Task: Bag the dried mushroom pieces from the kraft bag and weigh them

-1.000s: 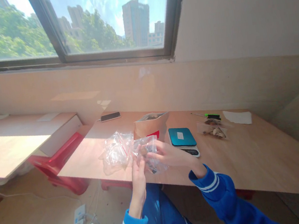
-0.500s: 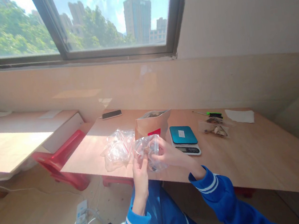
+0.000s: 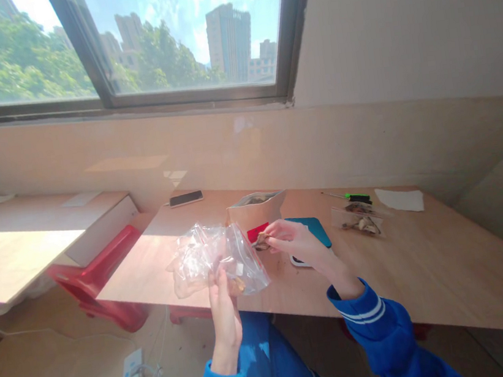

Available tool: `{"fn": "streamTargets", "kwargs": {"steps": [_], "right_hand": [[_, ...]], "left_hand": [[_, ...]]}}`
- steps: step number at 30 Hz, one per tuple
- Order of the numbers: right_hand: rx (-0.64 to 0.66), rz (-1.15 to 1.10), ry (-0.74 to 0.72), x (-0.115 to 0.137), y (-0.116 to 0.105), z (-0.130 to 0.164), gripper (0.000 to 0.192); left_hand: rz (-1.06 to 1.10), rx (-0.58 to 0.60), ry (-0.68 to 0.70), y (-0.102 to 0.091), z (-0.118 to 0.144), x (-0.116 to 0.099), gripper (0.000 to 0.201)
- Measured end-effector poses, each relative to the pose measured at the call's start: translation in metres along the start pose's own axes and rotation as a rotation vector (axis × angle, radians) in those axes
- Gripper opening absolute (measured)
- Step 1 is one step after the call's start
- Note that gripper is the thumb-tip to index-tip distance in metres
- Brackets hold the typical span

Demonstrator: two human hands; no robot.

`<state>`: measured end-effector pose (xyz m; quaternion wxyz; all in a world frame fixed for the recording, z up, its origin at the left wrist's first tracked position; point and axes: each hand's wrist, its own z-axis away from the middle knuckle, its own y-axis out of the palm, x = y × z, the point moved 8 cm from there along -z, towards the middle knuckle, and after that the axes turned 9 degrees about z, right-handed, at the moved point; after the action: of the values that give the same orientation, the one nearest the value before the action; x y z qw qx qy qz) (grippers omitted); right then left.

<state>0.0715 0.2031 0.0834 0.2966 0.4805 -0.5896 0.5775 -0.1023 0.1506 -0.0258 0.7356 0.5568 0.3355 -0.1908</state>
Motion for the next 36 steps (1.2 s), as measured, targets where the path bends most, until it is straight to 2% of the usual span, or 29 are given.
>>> {"fn": "streamTargets", "kwargs": {"steps": [3,5,7,10,13,18,21,24,26,29,31,36], "right_hand": [[-0.146,-0.024,-0.073,0.022,-0.032,-0.021,0.021],[-0.253,0.001,-0.133,0.038,-0.049,-0.037,0.019],[-0.327,0.129,-0.166,0.052,-0.057,-0.053,0.014],[-0.322,0.415,-0.195,0.061,-0.052,-0.070,0.010],[-0.209,0.615,-0.271,0.056,-0.035,-0.077,0.012],[-0.100,0.814,-0.389,0.043,-0.020,-0.070,0.027],[-0.151,0.872,-0.421,0.048,-0.022,-0.059,0.032],[-0.243,0.751,-0.437,0.059,-0.027,-0.038,0.031],[-0.160,0.591,-0.402,0.058,-0.021,-0.024,0.025],[0.091,0.432,-0.271,0.042,0.002,-0.007,0.019],[0.215,0.368,-0.210,0.030,0.017,0.002,0.015],[0.384,0.150,-0.151,0.021,0.039,0.014,0.019]], "left_hand": [[0.104,-0.042,-0.063,-0.006,0.000,-0.004,0.049],[0.175,-0.012,-0.117,-0.005,0.002,-0.005,0.051],[0.222,0.022,-0.163,-0.004,0.004,-0.005,0.054],[0.247,0.054,-0.197,-0.004,0.006,-0.004,0.069],[0.231,0.092,-0.190,-0.003,0.008,-0.004,0.088],[0.158,0.166,-0.148,0.003,0.010,-0.005,0.092],[0.122,0.195,-0.126,0.007,0.010,-0.005,0.093],[0.090,0.201,-0.111,0.007,0.009,-0.005,0.095],[0.082,0.199,-0.107,0.006,0.009,-0.004,0.095],[0.094,0.248,-0.102,0.009,0.011,-0.004,0.095],[0.094,0.292,-0.108,0.013,0.014,-0.004,0.095],[0.039,0.385,-0.119,0.021,0.017,-0.002,0.088]]}}
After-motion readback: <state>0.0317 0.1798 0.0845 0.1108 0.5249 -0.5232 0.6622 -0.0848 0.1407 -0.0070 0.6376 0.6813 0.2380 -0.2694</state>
